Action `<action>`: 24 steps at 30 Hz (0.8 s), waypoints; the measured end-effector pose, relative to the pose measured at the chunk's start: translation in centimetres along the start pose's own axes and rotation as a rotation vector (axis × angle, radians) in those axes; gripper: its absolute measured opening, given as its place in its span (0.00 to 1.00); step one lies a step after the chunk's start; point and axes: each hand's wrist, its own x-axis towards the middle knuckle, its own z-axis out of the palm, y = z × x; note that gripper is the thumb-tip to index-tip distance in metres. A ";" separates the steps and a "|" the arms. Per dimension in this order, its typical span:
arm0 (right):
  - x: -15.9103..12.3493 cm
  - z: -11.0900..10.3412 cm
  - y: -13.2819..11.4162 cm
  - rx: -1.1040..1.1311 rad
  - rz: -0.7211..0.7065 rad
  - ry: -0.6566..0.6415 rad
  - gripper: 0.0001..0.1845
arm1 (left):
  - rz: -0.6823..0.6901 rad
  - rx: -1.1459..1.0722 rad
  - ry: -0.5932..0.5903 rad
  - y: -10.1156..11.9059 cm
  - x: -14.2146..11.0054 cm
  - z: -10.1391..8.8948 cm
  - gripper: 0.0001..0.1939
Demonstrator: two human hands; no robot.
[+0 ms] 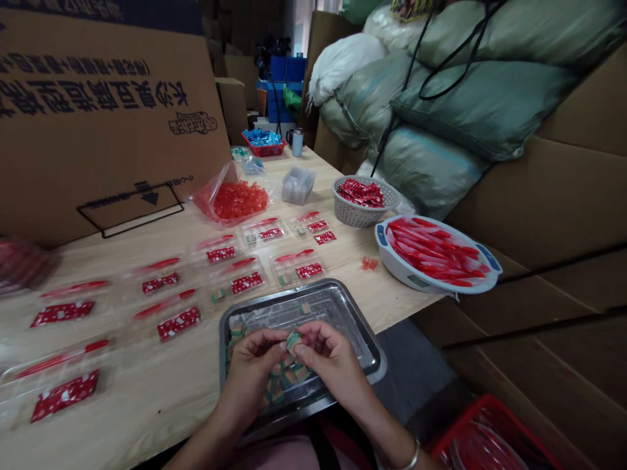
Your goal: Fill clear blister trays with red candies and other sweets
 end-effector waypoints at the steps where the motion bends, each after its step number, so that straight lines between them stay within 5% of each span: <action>1: -0.1 0.2 0.3 -0.049 -0.045 0.018 0.10 | 0.034 0.006 0.000 -0.1 -0.1 0.0 0.14; 4: -0.7 0.8 0.6 -0.316 -0.273 0.091 0.04 | 0.082 0.018 -0.016 0.1 -0.5 0.0 0.13; 8: -1.3 0.8 0.1 -0.538 -0.511 0.062 0.07 | -0.058 -0.095 -0.052 0.6 -0.8 -0.1 0.17; 12: -0.8 -0.2 -0.5 -0.407 -0.367 -0.072 0.03 | -0.197 -0.124 -0.112 1.3 -0.7 -0.1 0.21; 17: 0.4 -2.2 -0.8 -0.126 -0.040 -0.267 0.08 | -0.139 0.031 -0.192 2.2 0.1 -0.5 0.16; 24: 0.9 -2.1 -2.4 -0.424 -0.169 -0.394 0.04 | 0.022 0.326 -0.378 2.4 0.3 -1.0 0.07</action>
